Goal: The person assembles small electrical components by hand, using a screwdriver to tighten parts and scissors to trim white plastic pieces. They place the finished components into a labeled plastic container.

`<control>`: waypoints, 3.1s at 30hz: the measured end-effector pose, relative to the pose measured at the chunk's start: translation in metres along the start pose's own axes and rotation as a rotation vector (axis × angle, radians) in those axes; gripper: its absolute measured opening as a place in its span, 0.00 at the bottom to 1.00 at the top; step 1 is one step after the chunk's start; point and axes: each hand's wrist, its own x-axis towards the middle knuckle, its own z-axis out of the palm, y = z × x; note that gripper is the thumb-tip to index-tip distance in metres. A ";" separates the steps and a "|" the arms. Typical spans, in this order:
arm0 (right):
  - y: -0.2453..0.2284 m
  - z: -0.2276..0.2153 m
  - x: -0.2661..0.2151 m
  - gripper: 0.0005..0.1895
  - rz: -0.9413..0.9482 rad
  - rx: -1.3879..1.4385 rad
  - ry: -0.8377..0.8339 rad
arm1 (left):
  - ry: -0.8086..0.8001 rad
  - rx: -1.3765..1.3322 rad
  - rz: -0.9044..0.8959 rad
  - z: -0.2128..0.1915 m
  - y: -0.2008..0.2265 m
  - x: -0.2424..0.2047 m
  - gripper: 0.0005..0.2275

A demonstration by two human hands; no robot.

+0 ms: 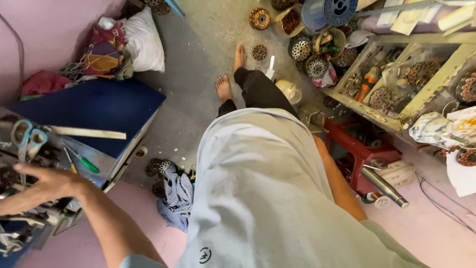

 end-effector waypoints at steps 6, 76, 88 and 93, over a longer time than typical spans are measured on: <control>0.015 -0.023 0.045 0.10 0.051 -0.097 -0.078 | -0.748 -0.701 0.078 0.016 0.201 -0.132 0.29; -0.254 0.024 0.632 0.15 -0.226 -0.228 0.664 | -1.980 0.363 -0.163 0.317 0.313 -0.434 0.42; -0.115 -0.284 0.344 0.20 -0.359 0.572 0.809 | -1.659 0.064 0.302 0.221 0.393 -0.365 0.27; -0.182 -0.183 0.172 0.28 -0.443 0.041 0.514 | -1.903 -0.642 -0.161 0.113 0.474 -0.307 0.30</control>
